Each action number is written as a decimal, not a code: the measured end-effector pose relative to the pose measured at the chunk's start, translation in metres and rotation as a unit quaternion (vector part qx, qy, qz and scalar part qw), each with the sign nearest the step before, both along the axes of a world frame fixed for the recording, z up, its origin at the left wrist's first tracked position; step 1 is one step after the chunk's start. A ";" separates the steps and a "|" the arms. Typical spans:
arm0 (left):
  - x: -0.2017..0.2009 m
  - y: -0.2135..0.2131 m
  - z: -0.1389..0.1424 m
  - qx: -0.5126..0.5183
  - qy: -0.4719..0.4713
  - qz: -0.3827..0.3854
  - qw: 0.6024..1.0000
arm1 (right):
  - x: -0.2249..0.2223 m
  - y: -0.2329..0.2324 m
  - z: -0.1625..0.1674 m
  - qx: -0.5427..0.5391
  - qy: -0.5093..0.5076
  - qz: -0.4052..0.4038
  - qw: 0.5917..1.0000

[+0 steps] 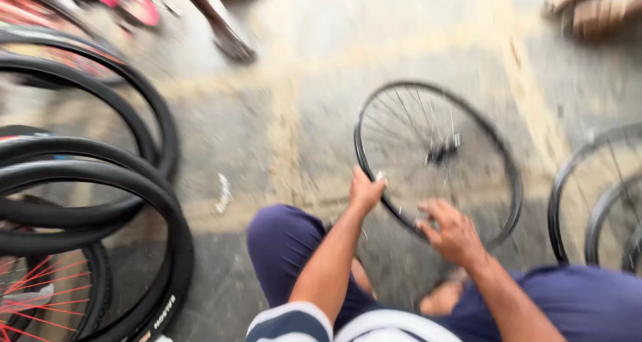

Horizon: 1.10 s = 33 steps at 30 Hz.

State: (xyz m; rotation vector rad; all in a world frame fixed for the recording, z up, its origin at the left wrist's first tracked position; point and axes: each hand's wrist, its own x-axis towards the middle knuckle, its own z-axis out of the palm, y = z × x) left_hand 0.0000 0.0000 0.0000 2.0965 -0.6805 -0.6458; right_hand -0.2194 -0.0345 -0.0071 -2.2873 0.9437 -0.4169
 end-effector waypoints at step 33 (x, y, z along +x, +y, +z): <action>0.009 0.102 0.062 0.031 -0.227 -0.153 0.961 | 0.083 0.059 0.058 -0.013 -0.257 0.112 0.960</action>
